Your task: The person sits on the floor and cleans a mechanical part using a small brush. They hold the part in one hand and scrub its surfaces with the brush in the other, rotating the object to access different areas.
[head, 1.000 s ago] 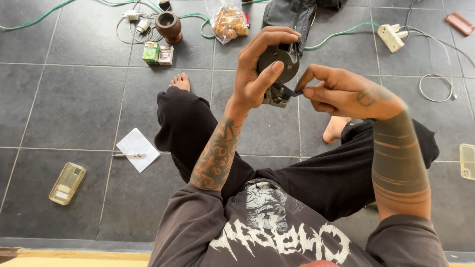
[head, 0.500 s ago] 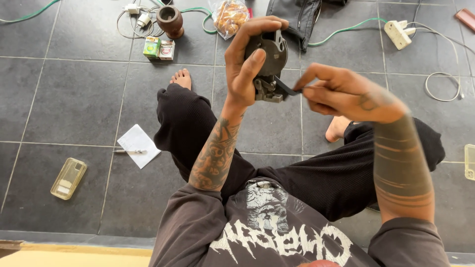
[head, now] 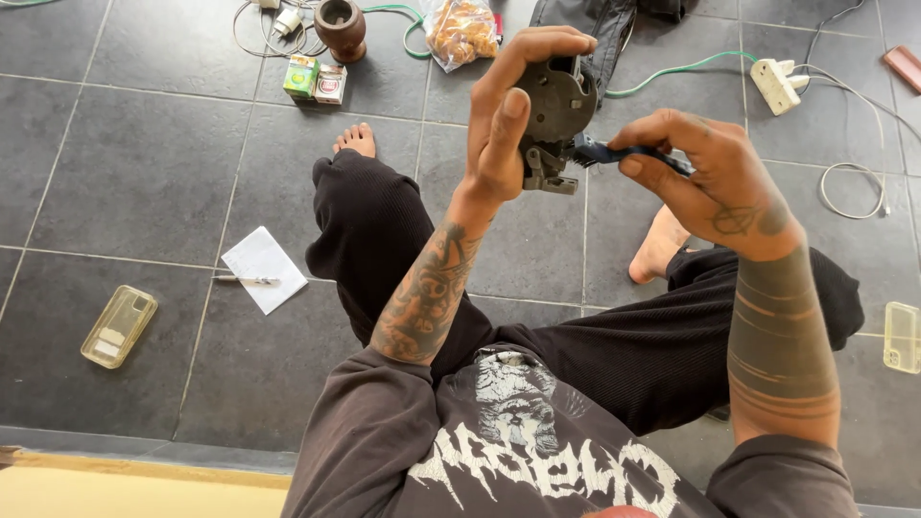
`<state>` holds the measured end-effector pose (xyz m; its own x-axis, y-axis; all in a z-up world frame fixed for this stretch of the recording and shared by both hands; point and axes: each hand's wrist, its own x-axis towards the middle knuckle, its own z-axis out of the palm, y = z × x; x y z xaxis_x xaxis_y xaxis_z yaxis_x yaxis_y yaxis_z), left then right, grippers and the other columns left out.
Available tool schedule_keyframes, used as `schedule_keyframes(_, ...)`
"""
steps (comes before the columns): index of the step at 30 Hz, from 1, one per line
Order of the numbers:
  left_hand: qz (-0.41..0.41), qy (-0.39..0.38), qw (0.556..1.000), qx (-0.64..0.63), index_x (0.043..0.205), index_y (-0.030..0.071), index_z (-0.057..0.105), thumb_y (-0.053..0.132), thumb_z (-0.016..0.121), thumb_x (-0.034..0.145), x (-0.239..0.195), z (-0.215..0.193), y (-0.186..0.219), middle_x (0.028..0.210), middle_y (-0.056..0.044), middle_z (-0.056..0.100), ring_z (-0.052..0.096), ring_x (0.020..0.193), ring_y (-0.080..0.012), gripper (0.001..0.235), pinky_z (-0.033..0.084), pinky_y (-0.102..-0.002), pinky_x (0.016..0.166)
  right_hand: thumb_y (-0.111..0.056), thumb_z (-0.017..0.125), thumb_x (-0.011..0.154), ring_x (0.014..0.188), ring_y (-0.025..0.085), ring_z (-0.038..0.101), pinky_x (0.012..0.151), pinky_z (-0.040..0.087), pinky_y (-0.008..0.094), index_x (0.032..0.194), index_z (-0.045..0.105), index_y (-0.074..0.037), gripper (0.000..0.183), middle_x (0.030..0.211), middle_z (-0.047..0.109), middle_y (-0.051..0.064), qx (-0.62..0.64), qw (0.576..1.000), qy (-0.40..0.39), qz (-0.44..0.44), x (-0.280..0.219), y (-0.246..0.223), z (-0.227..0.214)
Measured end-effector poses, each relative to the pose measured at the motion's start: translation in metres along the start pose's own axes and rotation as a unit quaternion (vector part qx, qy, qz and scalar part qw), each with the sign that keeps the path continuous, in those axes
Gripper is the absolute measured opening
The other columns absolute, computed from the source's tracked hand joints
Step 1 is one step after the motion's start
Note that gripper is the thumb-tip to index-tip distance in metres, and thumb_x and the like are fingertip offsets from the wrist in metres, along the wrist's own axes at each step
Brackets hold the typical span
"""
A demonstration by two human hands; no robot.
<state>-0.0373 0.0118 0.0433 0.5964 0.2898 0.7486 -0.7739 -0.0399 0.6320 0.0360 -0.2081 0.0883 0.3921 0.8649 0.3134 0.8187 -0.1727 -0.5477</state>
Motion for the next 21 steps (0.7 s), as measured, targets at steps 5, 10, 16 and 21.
schedule_keyframes(5, 0.017, 0.009, 0.996, 0.092, 0.127, 0.013, 0.063, 0.068, 0.031, 0.108, -0.002, 0.001, 0.002, 0.129, -0.007, 0.063, 0.062, 0.127, -0.0227, 0.066, 0.049, -0.040, 0.115, -0.002, 0.078, 0.111, 0.091, 0.024, 0.056, 0.105, 0.032, 0.041, 0.119, 0.073, -0.005, 0.009, 0.100, 0.067, 0.008, -0.152, 0.980, 0.093, -0.091, -0.001, 0.013, -0.001)
schedule_keyframes(10, 0.020, 0.013, 0.994, 0.110, 0.127, 0.013, 0.063, 0.067, 0.030, 0.108, -0.003, 0.001, -0.003, 0.128, -0.006, 0.064, 0.063, 0.127, -0.0233, 0.066, 0.051, -0.041, 0.114, 0.001, 0.076, 0.110, 0.089, 0.024, 0.058, 0.102, 0.035, 0.041, 0.116, 0.071, -0.002, 0.009, 0.097, 0.067, 0.008, -0.132, 0.980, 0.093, -0.114, 0.003, 0.006, 0.005)
schedule_keyframes(16, 0.012, 0.016, 0.995, 0.099, 0.125, 0.013, 0.062, 0.067, 0.030, 0.108, -0.003, 0.002, 0.002, 0.128, -0.006, 0.064, 0.063, 0.127, -0.0233, 0.065, 0.049, -0.041, 0.114, -0.001, 0.079, 0.109, 0.088, 0.025, 0.056, 0.098, 0.036, 0.040, 0.114, 0.073, -0.001, 0.007, 0.096, 0.067, 0.009, -0.134, 0.974, 0.120, -0.140, 0.005, 0.006, 0.011)
schedule_keyframes(21, -0.004, 0.045, 0.997, 0.069, 0.122, 0.011, 0.059, 0.065, 0.034, 0.107, -0.005, 0.006, 0.000, 0.126, -0.006, 0.064, 0.063, 0.124, -0.0213, 0.061, 0.051, -0.037, 0.110, 0.000, 0.077, 0.110, 0.086, 0.026, 0.055, 0.093, 0.037, 0.041, 0.115, 0.073, 0.001, 0.006, 0.097, 0.067, 0.011, -0.143, 0.969, 0.128, -0.156, 0.007, 0.005, 0.014)
